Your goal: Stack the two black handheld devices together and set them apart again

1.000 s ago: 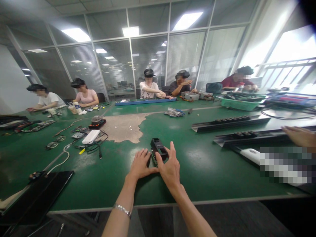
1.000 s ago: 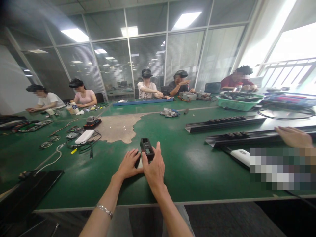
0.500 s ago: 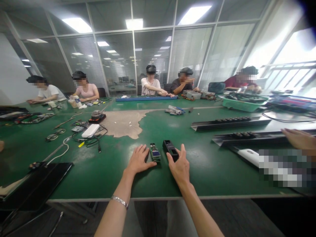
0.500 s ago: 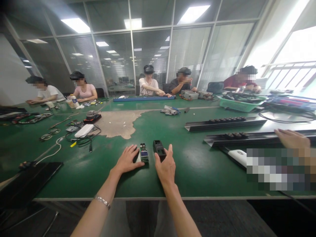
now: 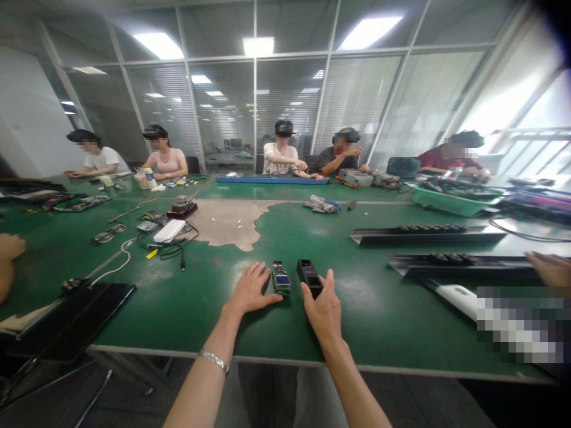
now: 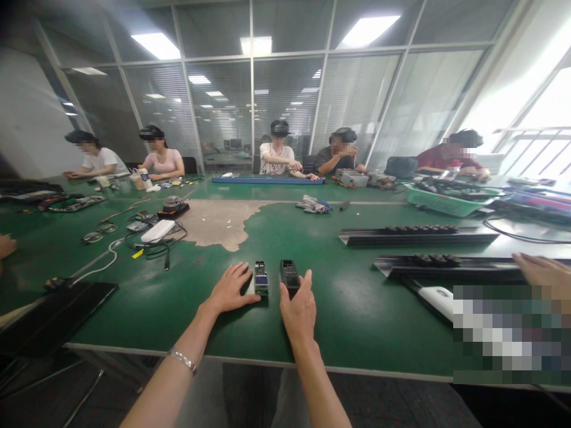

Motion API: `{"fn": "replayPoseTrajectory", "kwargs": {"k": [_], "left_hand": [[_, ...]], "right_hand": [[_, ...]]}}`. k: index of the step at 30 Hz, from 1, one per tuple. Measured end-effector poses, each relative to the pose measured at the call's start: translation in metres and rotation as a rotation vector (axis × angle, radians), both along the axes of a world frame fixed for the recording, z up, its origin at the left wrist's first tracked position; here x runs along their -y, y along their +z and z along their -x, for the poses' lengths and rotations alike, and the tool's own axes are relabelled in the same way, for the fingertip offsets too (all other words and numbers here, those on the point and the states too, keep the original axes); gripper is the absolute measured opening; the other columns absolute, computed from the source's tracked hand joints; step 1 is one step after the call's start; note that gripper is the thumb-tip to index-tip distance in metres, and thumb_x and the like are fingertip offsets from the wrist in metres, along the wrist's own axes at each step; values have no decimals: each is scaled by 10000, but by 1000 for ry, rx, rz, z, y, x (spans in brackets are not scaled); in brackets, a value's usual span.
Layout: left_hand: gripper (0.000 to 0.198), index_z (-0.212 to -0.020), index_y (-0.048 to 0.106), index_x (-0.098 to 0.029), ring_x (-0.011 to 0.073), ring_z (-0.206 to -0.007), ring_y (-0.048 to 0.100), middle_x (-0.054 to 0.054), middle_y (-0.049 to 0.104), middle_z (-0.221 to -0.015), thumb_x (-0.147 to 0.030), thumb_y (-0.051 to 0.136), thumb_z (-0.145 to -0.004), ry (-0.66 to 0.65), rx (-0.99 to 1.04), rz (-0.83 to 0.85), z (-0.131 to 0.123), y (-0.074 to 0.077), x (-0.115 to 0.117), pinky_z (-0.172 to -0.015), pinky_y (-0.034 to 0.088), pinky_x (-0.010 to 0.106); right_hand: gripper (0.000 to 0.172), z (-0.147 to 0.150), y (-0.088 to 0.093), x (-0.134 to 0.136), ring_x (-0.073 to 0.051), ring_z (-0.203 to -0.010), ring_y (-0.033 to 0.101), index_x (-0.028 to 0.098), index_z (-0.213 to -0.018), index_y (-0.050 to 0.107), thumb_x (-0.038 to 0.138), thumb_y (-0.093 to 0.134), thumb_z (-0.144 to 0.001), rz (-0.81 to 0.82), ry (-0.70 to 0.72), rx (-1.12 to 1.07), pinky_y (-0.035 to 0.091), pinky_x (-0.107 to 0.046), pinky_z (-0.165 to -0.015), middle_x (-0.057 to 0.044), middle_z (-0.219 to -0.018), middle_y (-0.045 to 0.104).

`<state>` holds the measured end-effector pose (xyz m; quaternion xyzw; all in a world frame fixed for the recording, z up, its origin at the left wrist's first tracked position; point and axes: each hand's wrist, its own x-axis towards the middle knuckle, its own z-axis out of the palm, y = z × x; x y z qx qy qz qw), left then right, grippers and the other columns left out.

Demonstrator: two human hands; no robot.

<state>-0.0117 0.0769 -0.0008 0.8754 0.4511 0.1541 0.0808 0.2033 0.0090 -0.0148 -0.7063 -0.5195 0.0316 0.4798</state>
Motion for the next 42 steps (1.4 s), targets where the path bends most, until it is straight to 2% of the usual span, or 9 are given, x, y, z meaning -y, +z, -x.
{"fn": "replayPoseTrajectory", "kwargs": {"k": [8,13,20,23,26,28,34,42], "left_hand": [[1073,-1525,431,-163,381,-1513,258,164,326,-1629,-917,489,-764,-15,18,7,1,-1,-1,-1236,192,556],[1049,-1524,432,-191,373,-1522,240,156,307,-1639,-907,510,-762,-12,56,20,2,-1,0,-1233,193,558],[1000,-1498,463,-187,367,-1528,227,176,317,-1630,-884,516,-784,-19,59,21,3,2,3,-1237,168,565],[987,-1500,459,-187,371,-1529,222,171,321,-1629,-875,511,-794,-20,52,18,3,2,3,-1236,157,579],[1032,-1530,409,-157,380,-1530,209,178,307,-1634,-874,509,-795,-18,54,13,2,3,3,-1239,136,588],[1056,-1543,384,-146,383,-1531,203,179,300,-1636,-878,504,-792,-15,54,11,2,2,2,-1241,128,588],[979,-1493,471,-180,386,-1528,210,160,313,-1635,-876,486,-806,-27,36,-5,2,1,2,-1236,132,594],[1006,-1504,451,-161,371,-1527,225,167,325,-1629,-871,511,-794,-13,39,-6,2,-1,0,-1239,161,562]], "right_hand": [[953,-2,-6,-2,-380,-1309,531,32,-1573,233,613,558,-890,-64,-18,39,425,-542,-1074,-305,-1486,464],[905,-1,0,1,-380,-1267,563,28,-1562,273,625,500,-920,-73,-5,-6,433,-551,-1064,-300,-1440,511],[745,1,10,7,-351,-1313,540,38,-1562,282,543,267,-1016,-154,-5,-93,408,-531,-1089,-279,-1433,527],[798,0,9,7,-365,-1284,554,54,-1567,270,589,358,-982,-115,0,-82,415,-544,-1077,-269,-1419,539],[1006,-1,3,4,-401,-1276,544,27,-1573,212,643,567,-862,-75,-4,-24,424,-562,-1064,-294,-1418,521],[1079,-2,-1,2,-410,-1285,532,7,-1573,182,636,626,-816,-74,-6,12,422,-567,-1064,-312,-1420,505],[980,-2,-3,2,-361,-1252,568,54,-1580,199,555,617,-850,-118,14,19,449,-528,-1055,-272,-1411,534],[876,0,-2,3,-377,-1259,569,38,-1562,261,525,553,-894,-60,26,49,457,-535,-1034,-276,-1380,567]]}}
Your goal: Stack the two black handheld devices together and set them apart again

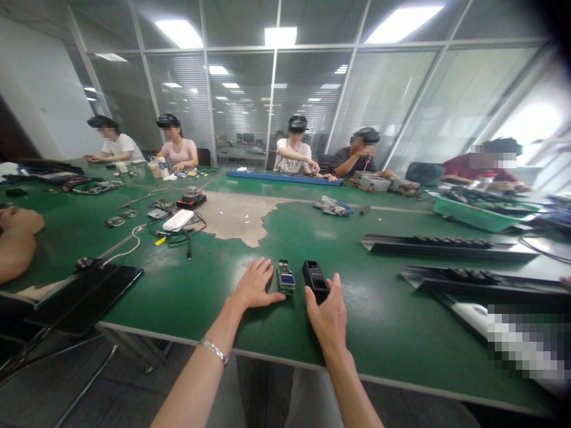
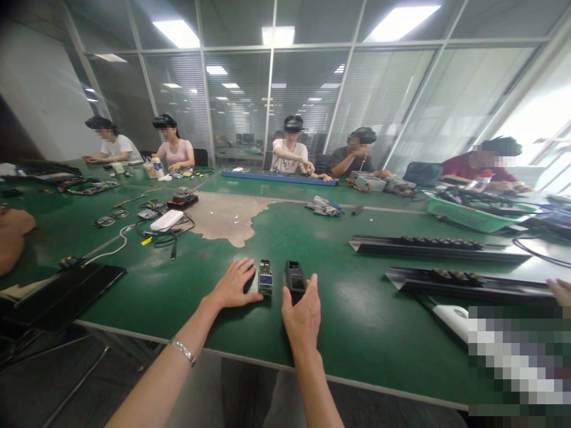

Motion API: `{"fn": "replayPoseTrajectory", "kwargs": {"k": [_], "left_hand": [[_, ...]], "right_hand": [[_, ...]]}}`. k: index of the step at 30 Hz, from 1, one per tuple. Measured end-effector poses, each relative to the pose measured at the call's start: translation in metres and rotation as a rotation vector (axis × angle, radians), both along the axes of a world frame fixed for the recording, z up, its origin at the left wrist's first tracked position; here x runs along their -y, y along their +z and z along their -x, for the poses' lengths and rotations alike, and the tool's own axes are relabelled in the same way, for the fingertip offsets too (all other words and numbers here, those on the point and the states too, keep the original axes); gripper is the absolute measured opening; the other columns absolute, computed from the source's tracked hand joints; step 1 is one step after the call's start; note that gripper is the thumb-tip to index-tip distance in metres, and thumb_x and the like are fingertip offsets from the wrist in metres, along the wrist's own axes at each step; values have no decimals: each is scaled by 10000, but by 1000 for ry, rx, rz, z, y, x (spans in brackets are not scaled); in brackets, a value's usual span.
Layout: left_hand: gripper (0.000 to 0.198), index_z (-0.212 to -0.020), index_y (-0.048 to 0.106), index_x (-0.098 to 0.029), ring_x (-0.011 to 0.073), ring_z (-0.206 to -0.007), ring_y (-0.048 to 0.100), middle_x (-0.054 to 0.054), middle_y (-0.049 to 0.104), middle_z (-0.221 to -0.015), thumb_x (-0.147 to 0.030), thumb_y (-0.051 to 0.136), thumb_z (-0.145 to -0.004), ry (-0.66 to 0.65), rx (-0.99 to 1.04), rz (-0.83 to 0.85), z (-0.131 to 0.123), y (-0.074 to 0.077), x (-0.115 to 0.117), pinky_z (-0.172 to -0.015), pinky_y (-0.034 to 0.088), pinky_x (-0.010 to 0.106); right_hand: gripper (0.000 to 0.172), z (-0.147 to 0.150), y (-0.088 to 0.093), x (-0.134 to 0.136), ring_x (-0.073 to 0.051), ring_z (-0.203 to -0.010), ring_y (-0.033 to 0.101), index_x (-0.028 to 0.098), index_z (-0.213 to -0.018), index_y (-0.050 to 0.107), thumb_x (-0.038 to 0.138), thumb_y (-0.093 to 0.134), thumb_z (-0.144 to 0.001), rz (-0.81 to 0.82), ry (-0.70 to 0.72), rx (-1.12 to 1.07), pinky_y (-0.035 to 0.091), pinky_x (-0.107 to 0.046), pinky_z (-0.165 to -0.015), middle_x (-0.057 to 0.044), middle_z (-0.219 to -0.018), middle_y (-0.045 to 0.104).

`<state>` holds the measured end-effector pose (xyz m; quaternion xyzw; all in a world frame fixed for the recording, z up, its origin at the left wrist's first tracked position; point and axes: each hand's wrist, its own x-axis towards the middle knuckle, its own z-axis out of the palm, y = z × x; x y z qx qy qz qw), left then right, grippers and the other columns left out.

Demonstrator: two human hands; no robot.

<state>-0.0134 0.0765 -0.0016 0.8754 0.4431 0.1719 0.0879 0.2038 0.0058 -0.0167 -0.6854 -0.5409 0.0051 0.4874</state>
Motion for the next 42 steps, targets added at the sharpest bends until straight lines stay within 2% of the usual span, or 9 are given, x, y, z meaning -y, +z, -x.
{"fn": "replayPoseTrajectory", "kwargs": {"k": [7,13,18,28,32,37,42], "left_hand": [[996,-1498,456,-144,372,-1519,243,174,336,-1622,-857,515,-804,-11,-12,-2,0,-1,-1,-1240,167,547],[990,-1468,489,-137,369,-1503,281,176,394,-1591,-872,498,-805,-13,0,-21,0,-2,-1,-1235,200,526],[937,-1442,514,-179,370,-1492,303,155,433,-1569,-862,523,-801,-15,9,-43,0,-3,0,-1229,207,547],[849,-1451,502,-198,384,-1493,294,148,426,-1573,-747,608,-814,-16,9,-10,0,-3,-2,-1223,205,589],[822,-1454,497,-187,374,-1495,296,144,418,-1580,-685,639,-816,-10,-3,-14,0,-5,-3,-1231,201,574],[808,-1461,481,-168,366,-1499,293,153,408,-1585,-642,635,-825,-23,-23,-14,0,-5,-3,-1238,196,563],[875,-1499,428,-178,362,-1508,277,158,380,-1601,-634,661,-788,-14,-16,-8,-1,-5,-4,-1239,189,568]], "right_hand": [[830,2,9,3,-372,-1151,635,42,-1553,291,524,508,-913,85,-30,-22,488,-517,-968,-262,-1301,633],[845,18,32,3,-323,-1076,670,110,-1574,265,532,555,-901,-23,14,-102,502,-479,-949,-182,-1247,686],[839,44,44,0,-318,-1088,669,112,-1576,257,521,560,-910,-50,109,-110,507,-468,-952,-179,-1242,689],[796,67,45,-7,-358,-1101,646,46,-1562,265,511,469,-950,6,71,97,510,-490,-915,-262,-1284,636],[785,71,45,-7,-346,-1073,653,54,-1571,248,497,464,-960,44,73,132,518,-478,-899,-250,-1247,653],[775,71,37,-2,-342,-1019,653,56,-1570,245,484,455,-959,49,77,148,525,-486,-870,-232,-1178,675],[787,69,29,-1,-336,-1052,650,54,-1577,216,469,466,-956,65,107,139,525,-485,-889,-234,-1218,664]]}}
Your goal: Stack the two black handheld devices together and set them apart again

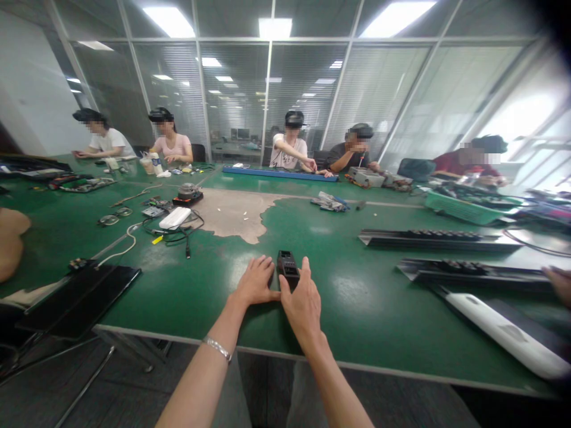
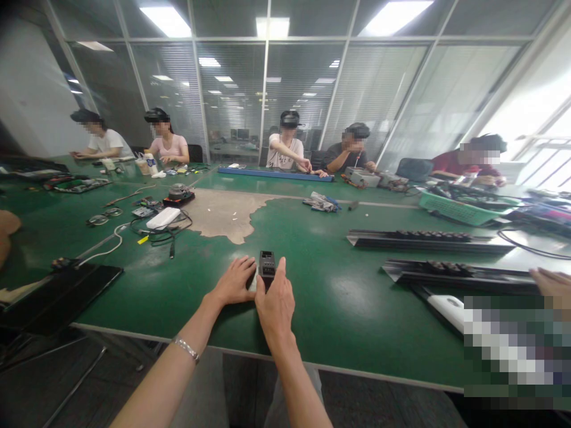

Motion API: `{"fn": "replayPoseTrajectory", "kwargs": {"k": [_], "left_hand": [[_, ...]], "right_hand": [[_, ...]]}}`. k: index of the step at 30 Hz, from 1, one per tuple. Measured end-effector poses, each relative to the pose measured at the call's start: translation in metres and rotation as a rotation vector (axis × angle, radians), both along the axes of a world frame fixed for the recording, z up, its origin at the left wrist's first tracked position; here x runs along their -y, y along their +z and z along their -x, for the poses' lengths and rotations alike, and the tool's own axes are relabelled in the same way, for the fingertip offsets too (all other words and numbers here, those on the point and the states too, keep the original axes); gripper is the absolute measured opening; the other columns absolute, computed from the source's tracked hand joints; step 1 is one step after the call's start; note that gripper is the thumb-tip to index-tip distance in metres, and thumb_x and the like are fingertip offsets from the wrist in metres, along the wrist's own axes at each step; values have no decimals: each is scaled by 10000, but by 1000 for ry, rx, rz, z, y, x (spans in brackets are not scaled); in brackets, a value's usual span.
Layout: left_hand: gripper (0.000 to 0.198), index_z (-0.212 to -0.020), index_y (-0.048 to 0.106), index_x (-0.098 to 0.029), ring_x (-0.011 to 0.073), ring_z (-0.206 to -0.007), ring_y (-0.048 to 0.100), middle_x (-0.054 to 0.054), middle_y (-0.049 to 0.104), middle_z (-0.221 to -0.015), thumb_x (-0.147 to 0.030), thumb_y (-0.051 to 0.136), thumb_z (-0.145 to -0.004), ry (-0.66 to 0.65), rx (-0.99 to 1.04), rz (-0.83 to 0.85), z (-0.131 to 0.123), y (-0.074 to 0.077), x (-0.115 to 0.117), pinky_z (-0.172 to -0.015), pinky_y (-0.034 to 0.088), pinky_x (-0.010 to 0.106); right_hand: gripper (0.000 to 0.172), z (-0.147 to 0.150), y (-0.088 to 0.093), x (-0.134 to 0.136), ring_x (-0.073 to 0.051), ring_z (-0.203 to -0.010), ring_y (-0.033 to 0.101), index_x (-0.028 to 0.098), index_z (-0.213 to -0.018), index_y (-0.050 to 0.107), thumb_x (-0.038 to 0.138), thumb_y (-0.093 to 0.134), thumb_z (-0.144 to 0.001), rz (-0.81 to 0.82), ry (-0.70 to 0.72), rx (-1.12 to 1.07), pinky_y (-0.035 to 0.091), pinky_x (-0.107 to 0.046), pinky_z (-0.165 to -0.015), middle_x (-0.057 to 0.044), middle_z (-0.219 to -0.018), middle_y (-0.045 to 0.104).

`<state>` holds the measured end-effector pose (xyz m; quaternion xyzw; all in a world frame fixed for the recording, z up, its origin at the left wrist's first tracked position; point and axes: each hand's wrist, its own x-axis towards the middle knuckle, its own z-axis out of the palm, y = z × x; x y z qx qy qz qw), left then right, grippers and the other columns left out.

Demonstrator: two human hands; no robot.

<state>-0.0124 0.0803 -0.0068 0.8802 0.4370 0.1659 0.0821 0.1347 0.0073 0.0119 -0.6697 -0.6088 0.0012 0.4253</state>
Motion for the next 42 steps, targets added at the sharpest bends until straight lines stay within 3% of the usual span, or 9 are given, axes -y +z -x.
{"fn": "replayPoseTrajectory", "kwargs": {"k": [6,10,15,22,29,36,42], "left_hand": [[986,-1521,394,-143,377,-1514,260,182,339,-1618,-710,661,-760,10,6,17,0,-1,-1,-1244,188,553],[1066,-1509,413,-150,383,-1513,259,182,354,-1610,-847,607,-726,6,16,25,0,2,1,-1242,185,546],[1136,-1500,431,-150,392,-1495,292,180,380,-1597,-923,576,-680,12,16,14,-1,5,3,-1237,189,545],[1074,-1526,410,-176,389,-1496,289,169,373,-1604,-881,581,-734,2,5,12,0,8,4,-1230,195,556],[940,-1514,437,-202,381,-1500,287,150,386,-1600,-800,587,-804,-5,-2,-3,-1,9,6,-1227,202,568],[834,-1506,445,-168,374,-1497,294,153,396,-1593,-656,603,-848,-3,-11,-16,1,5,4,-1230,212,565],[853,-1524,414,-155,371,-1493,300,157,399,-1591,-553,661,-811,-6,-17,-22,1,1,1,-1232,217,560]], "right_hand": [[854,-4,-5,4,-361,-1120,641,62,-1578,238,572,494,-943,36,-8,-36,508,-495,-926,-236,-1273,655],[734,-14,-12,7,-337,-1235,596,95,-1565,297,564,351,-1004,-47,-62,-148,463,-493,-1016,-218,-1375,610],[748,-24,-21,4,-340,-1175,639,42,-1497,415,581,239,-1009,-22,-102,-273,464,-491,-1002,-247,-1288,657],[788,-27,-20,7,-330,-1200,627,46,-1469,458,631,232,-992,25,-61,-356,448,-485,-1032,-241,-1300,653],[862,-23,-24,8,-336,-1178,629,70,-1518,379,650,516,-895,25,-56,-234,467,-492,-1022,-227,-1310,648],[927,-10,-16,-1,-368,-1261,571,38,-1556,276,564,603,-867,32,-17,-95,461,-499,-1036,-256,-1396,577],[871,-2,-6,-5,-354,-1145,657,46,-1571,244,457,603,-891,159,-29,-36,507,-454,-944,-248,-1287,652]]}}
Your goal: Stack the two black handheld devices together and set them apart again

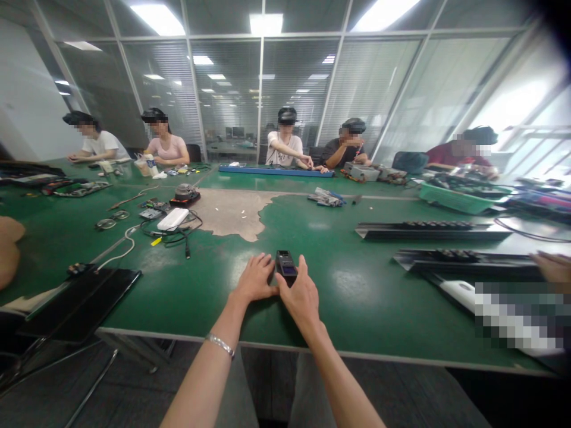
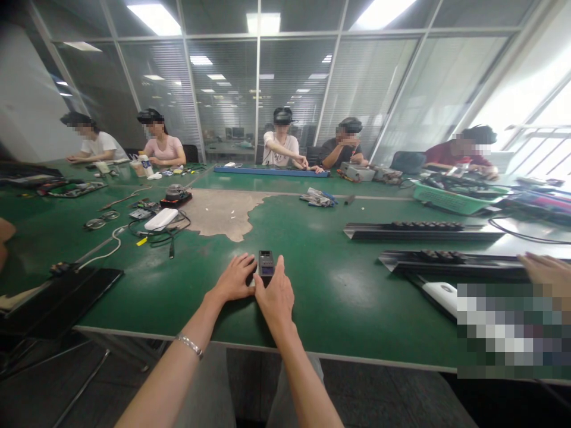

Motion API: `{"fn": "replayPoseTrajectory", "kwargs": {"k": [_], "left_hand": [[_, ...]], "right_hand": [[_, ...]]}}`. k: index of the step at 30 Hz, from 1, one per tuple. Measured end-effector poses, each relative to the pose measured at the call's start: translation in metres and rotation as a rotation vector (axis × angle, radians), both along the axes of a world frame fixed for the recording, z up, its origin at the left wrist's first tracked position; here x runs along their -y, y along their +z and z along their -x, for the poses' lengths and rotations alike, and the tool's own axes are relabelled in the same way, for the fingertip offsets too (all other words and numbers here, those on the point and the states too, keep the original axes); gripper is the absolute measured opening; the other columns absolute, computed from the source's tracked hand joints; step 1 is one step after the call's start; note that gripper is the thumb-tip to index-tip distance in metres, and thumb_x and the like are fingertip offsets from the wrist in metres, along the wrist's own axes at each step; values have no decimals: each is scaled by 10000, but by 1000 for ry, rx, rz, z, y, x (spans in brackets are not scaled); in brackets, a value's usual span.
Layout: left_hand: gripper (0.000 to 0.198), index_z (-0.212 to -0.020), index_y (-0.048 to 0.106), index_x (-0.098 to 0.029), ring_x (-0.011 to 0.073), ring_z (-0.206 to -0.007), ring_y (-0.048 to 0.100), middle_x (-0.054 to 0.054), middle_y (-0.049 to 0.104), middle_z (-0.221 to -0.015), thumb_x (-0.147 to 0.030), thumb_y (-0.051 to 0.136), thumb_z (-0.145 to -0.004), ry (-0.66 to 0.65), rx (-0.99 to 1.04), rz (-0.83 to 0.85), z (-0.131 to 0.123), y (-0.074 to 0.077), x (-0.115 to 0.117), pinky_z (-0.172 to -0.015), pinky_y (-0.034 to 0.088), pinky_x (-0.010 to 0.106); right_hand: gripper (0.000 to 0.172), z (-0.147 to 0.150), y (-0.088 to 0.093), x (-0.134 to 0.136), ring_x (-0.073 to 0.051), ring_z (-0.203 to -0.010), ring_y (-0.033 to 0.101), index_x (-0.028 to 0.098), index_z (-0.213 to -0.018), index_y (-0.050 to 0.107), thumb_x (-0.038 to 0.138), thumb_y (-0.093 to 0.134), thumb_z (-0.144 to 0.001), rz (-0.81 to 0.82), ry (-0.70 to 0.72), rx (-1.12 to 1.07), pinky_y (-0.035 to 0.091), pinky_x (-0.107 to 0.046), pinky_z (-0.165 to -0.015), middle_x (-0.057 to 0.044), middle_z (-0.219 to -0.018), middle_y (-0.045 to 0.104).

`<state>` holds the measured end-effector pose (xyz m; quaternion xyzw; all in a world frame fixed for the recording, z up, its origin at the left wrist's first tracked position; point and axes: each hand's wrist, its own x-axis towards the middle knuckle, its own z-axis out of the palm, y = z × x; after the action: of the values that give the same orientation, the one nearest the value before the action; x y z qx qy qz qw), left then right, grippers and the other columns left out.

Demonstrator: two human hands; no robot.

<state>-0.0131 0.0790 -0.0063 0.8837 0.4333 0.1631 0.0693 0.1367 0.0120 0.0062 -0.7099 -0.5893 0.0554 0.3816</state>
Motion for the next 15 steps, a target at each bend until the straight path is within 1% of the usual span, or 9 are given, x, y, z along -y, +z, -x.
{"fn": "replayPoseTrajectory", "kwargs": {"k": [5,9,12,15], "left_hand": [[835,-1517,422,-171,363,-1489,314,151,400,-1591,-584,648,-827,4,3,3,0,-1,0,-1232,214,560],[846,-1487,466,-198,363,-1486,321,141,399,-1593,-703,623,-827,1,15,7,0,2,1,-1228,209,570],[922,-1469,491,-191,369,-1482,327,152,406,-1587,-815,583,-796,6,21,13,0,5,2,-1227,209,565],[970,-1480,480,-194,365,-1479,336,149,409,-1587,-862,551,-780,8,22,22,-1,5,2,-1228,212,555]], "right_hand": [[813,2,4,0,-345,-1066,692,39,-1564,260,427,561,-916,-14,-3,21,519,-439,-889,-247,-1203,690],[821,-2,18,-3,-352,-1075,690,57,-1563,273,468,554,-910,-77,-8,-43,518,-457,-899,-236,-1215,689],[842,-13,31,-6,-353,-1076,689,82,-1566,275,515,556,-901,-166,-30,-147,511,-465,-924,-206,-1225,697],[834,-31,33,-6,-353,-1116,668,99,-1562,286,516,555,-892,-218,-82,-172,496,-473,-953,-194,-1254,687]]}}
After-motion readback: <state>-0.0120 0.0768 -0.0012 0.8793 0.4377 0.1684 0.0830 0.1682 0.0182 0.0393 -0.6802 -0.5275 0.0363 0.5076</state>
